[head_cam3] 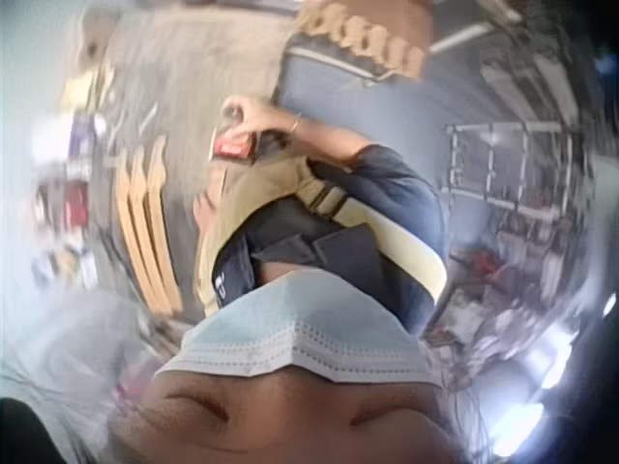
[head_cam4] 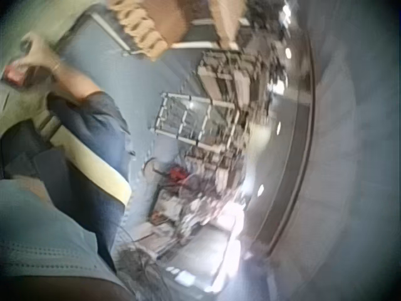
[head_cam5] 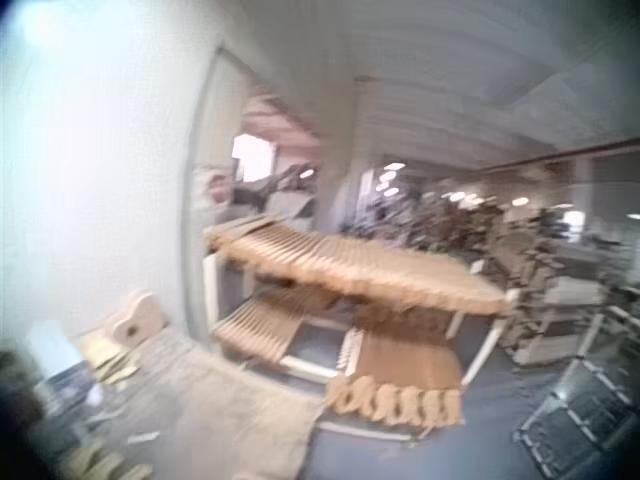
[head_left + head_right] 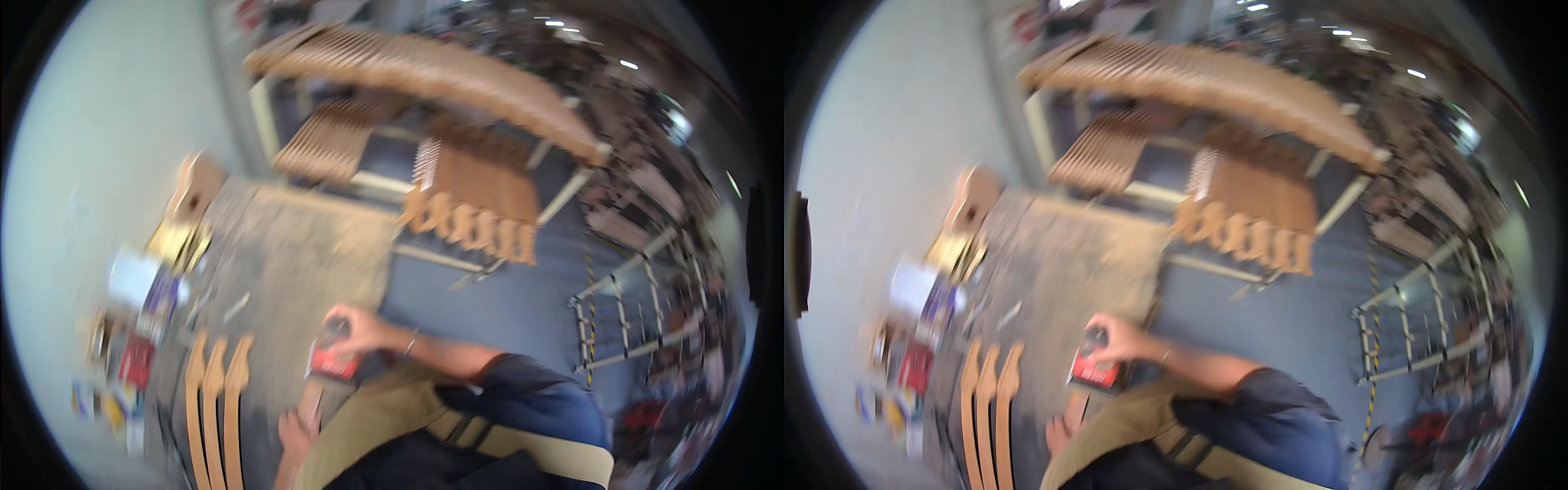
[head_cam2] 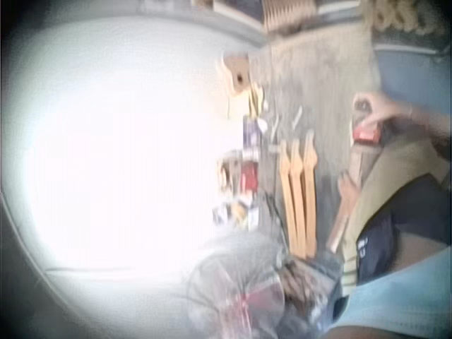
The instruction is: The person sands the edges and surfaces of a wooden guitar neck using a handheld electric sander. They hold the neck with one hand and move the sander along the fretboard and headstock, then flip the neck to sand the back side.
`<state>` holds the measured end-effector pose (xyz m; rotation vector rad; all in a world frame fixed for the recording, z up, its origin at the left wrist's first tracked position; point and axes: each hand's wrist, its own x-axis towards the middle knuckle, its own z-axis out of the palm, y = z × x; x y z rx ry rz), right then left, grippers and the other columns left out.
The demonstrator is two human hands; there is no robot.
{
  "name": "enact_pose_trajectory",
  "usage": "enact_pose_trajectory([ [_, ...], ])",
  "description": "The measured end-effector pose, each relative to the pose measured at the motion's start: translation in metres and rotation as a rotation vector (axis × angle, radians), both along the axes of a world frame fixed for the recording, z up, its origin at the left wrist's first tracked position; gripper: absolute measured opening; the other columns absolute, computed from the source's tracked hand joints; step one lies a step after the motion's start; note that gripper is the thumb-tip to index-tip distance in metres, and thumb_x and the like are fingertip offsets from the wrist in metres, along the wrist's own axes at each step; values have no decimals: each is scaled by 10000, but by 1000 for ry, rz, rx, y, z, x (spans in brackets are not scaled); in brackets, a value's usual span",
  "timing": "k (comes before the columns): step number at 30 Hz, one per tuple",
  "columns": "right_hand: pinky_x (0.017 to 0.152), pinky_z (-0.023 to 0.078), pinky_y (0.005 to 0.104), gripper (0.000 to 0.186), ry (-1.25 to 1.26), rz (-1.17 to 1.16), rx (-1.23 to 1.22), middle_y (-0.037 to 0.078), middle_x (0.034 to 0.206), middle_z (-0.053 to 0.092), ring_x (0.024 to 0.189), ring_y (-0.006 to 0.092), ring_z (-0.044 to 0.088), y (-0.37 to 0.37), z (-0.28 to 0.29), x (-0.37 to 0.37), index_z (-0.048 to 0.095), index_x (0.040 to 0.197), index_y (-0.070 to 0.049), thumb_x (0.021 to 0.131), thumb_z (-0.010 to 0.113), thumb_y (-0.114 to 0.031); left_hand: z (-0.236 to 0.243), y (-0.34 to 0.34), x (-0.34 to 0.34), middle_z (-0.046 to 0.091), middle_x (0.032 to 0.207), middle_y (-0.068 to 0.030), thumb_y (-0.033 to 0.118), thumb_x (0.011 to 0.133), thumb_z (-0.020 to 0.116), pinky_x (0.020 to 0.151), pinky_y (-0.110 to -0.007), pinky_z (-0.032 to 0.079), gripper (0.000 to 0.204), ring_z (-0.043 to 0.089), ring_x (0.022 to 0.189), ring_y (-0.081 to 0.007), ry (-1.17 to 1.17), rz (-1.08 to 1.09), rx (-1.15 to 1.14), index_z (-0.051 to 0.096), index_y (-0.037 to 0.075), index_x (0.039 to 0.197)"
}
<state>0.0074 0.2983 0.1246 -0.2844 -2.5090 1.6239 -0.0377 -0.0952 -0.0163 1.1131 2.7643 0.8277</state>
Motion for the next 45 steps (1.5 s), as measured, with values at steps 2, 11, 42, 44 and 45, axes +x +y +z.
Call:
enact_pose_trajectory([
  [2, 894, 576, 368, 640, 79, 60, 10, 88, 1072, 712, 1009, 188, 686, -10, 11, -8, 681, 1194, -64, 711, 990, -347, 34, 28, 6, 669, 1229, -296, 474, 885, 846, 973, -560, 523, 679, 633, 1149, -491, -104, 116, -36, 633, -33, 1282],
  [11, 904, 593, 443, 589, 155, 518, 394, 109, 1192, 702, 1071, 372, 705, -50, 40, -39, 662, 1272, -124, 737, 900, -184, 47, 42, 6, 613, 1075, -150, 413, 852, 872, 863, -481, 561, 498, 655, 1020, -388, -96, 148, 28, 619, 52, 1083],
  [42, 806, 598, 424, 586, 230, 1136, 505, 66, 1115, 651, 987, 305, 690, -46, 20, -88, 632, 1217, -146, 698, 894, -221, 42, 83, -7, 590, 1050, -150, 373, 899, 779, 858, -459, 541, 431, 635, 1011, -351, -146, 35, -188, 558, 34, 1047],
  [44, 807, 597, 422, 596, 238, 1161, 516, 67, 1119, 650, 988, 302, 689, -46, 21, -89, 632, 1221, -142, 694, 899, -222, 41, 83, -7, 590, 1053, -149, 369, 900, 778, 861, -457, 541, 425, 634, 1016, -349, -151, 38, -186, 560, 36, 1051],
  [45, 808, 597, 421, 603, 238, 1174, 522, 67, 1122, 649, 988, 301, 689, -46, 23, -89, 630, 1225, -141, 692, 901, -222, 41, 83, -7, 590, 1055, -148, 367, 901, 778, 862, -456, 541, 422, 633, 1018, -348, -154, 39, -185, 561, 37, 1053],
])
